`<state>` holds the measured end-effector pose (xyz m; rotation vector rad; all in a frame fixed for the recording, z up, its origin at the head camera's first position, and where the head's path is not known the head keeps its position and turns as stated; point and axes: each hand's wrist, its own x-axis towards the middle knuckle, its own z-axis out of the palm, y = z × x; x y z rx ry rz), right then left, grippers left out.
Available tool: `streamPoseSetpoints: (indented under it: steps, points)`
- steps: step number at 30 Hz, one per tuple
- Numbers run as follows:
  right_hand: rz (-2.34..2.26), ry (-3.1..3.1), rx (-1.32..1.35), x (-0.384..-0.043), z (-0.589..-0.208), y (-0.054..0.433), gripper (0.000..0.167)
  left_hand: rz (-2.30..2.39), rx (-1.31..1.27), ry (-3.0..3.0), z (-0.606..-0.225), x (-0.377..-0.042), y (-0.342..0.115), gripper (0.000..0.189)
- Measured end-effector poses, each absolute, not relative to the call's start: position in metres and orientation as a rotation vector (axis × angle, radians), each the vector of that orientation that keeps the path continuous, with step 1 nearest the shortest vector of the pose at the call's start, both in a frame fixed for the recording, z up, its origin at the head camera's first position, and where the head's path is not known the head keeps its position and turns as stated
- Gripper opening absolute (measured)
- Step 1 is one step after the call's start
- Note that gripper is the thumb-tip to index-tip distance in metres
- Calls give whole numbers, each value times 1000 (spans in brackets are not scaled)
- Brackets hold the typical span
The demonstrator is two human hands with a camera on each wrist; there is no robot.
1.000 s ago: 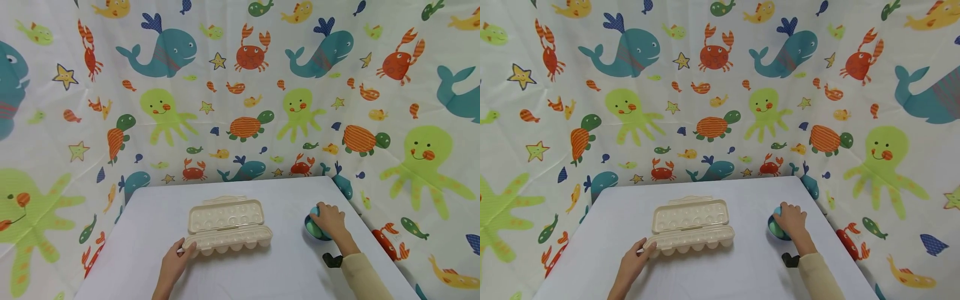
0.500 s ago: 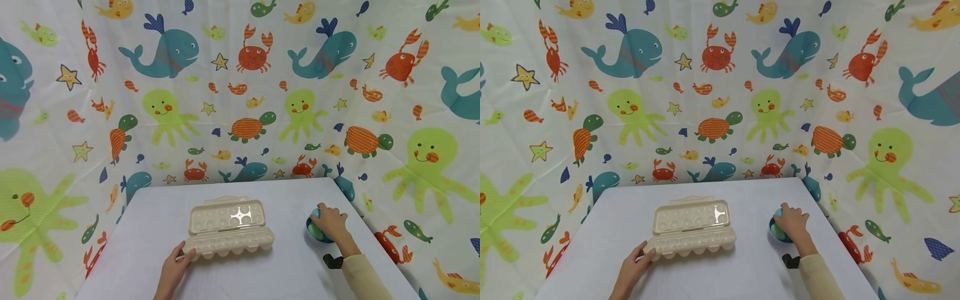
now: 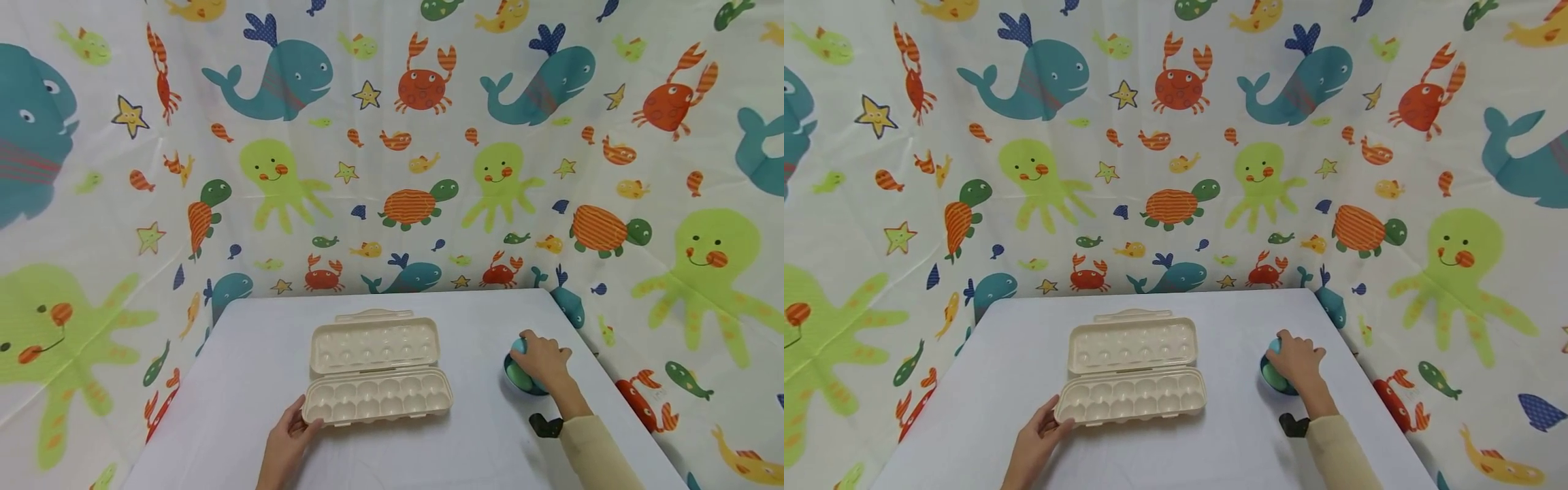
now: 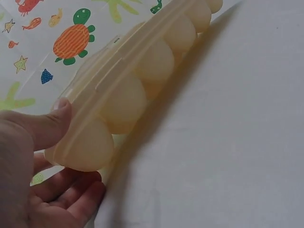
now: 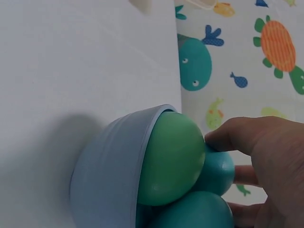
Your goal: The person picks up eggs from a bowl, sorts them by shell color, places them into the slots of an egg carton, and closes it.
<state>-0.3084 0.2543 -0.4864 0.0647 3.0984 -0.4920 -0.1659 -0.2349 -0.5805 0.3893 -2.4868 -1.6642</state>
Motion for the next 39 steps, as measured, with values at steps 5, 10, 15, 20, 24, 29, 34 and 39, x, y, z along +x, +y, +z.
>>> streamPoseSetpoints:
  steps: [5,10,15,20,24,29,34,39]
  points:
    - [-528,3105,65,-311,-491,251,57,-1760,350,-2394,-591,-162,-237,78]
    - [-628,3148,67,-314,-491,247,57,-1839,280,-2307,-595,-163,-239,79]
    - [-775,3182,50,-314,-481,235,64,-1876,195,-2261,-599,-165,-242,79]
    - [-1087,3177,-73,-315,-466,209,70,-1881,203,-2263,-601,-170,-241,80]
    - [-1344,3117,-149,-316,-458,177,65,-1879,147,-2220,-605,-176,-241,78]
    - [-1543,2946,-191,-315,-454,136,62,-1913,118,-2179,-609,-179,-242,77]
    - [-1714,2724,-294,-315,-459,98,63,-1908,135,-2180,-612,-180,-245,77]
    - [-1844,2566,-421,-314,-468,62,61,-1877,141,-2167,-616,-183,-250,75]
